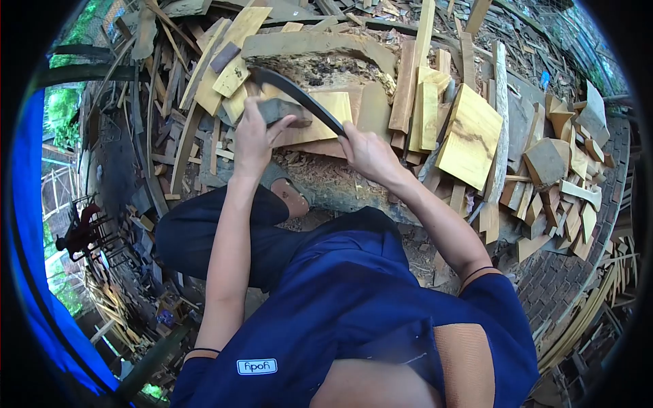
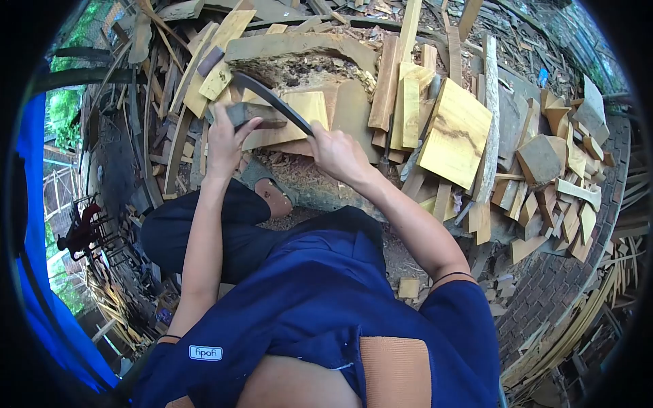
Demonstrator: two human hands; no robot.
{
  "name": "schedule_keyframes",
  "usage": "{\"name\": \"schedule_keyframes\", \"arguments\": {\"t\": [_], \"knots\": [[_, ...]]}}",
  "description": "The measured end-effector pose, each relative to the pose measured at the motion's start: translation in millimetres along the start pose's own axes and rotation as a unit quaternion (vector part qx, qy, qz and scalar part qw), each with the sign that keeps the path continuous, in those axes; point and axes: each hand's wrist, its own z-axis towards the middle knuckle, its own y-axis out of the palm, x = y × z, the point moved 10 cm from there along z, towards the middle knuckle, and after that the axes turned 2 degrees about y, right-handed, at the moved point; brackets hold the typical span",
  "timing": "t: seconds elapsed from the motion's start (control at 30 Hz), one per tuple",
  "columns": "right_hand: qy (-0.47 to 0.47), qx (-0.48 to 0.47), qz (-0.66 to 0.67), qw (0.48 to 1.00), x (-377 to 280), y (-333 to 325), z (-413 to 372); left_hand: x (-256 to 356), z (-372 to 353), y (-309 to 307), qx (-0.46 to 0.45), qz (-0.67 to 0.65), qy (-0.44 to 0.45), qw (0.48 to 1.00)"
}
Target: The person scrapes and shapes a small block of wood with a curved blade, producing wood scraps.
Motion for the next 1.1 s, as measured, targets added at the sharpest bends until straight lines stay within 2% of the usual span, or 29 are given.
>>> {"name": "schedule_keyframes", "arguments": {"t": [0.03,0.1,0.13,0.2,0.27,0.3,0.37,0.4,0.47,0.53,0.6,0.67,0.77,0.83,0.87,0.93,0.97,1.0,1.03,1.07,1.1], "knots": [[-0.001,0.006,0.000,1.000,9,1,1,8,0,-7,0.036,-0.023,0.044,0.998],[0.020,0.002,0.017,1.000,24,8,-6,9,3,-3,0.031,-0.010,0.052,0.998],[-0.005,0.025,0.025,0.999,9,-7,-7,13,4,-1,0.028,-0.001,0.057,0.998],[0.003,0.028,0.042,0.999,-21,-35,-2,18,5,1,0.020,0.038,0.058,0.997],[-0.089,0.119,0.131,0.980,-71,-84,-4,12,3,1,0.002,0.017,0.017,1.000],[-0.088,0.119,0.130,0.980,-80,-90,-2,11,3,1,0.005,-0.006,0.027,1.000],[-0.164,0.243,0.152,0.944,-102,-122,-11,8,3,5,0.007,-0.001,0.023,1.000],[-0.168,0.240,0.152,0.944,-99,-114,-11,6,2,4,0.007,0.007,0.021,1.000],[-0.054,0.089,0.083,0.991,-52,-46,2,7,2,1,0.016,0.024,0.026,0.999],[0.044,0.006,-0.046,0.998,27,23,4,8,-2,0,0.019,0.041,0.037,0.998],[0.022,0.020,-0.029,0.999,29,15,3,-2,-3,-10,0.049,-0.031,0.037,0.998],[0.009,-0.003,0.020,1.000,12,10,-2,1,-8,-9,0.022,-0.008,0.019,1.000],[-0.017,0.019,0.040,0.999,-42,-36,3,12,2,-2,0.025,0.045,0.046,0.998],[-0.099,0.125,0.133,0.978,-83,-82,-1,15,1,0,0.029,0.027,0.069,0.997],[-0.099,0.123,0.132,0.979,-84,-81,0,16,1,0,0.033,0.018,0.082,0.996],[-0.140,0.189,0.137,0.962,-91,-95,-2,17,0,1,0.033,0.020,0.080,0.996],[-0.106,0.140,0.102,0.979,-73,-68,4,16,-1,1,0.031,0.023,0.080,0.996],[-0.027,0.013,0.016,0.999,-41,-24,13,14,-3,-2,0.038,0.026,0.081,0.996],[-0.011,-0.004,-0.045,0.999,-5,7,14,7,-7,-5,0.038,0.014,0.073,0.997],[0.020,-0.031,-0.030,0.999,25,19,16,2,-8,-6,0.036,0.002,0.069,0.997],[-0.004,-0.018,-0.020,1.000,20,12,15,6,-8,-10,0.049,-0.030,0.088,0.994]]}}
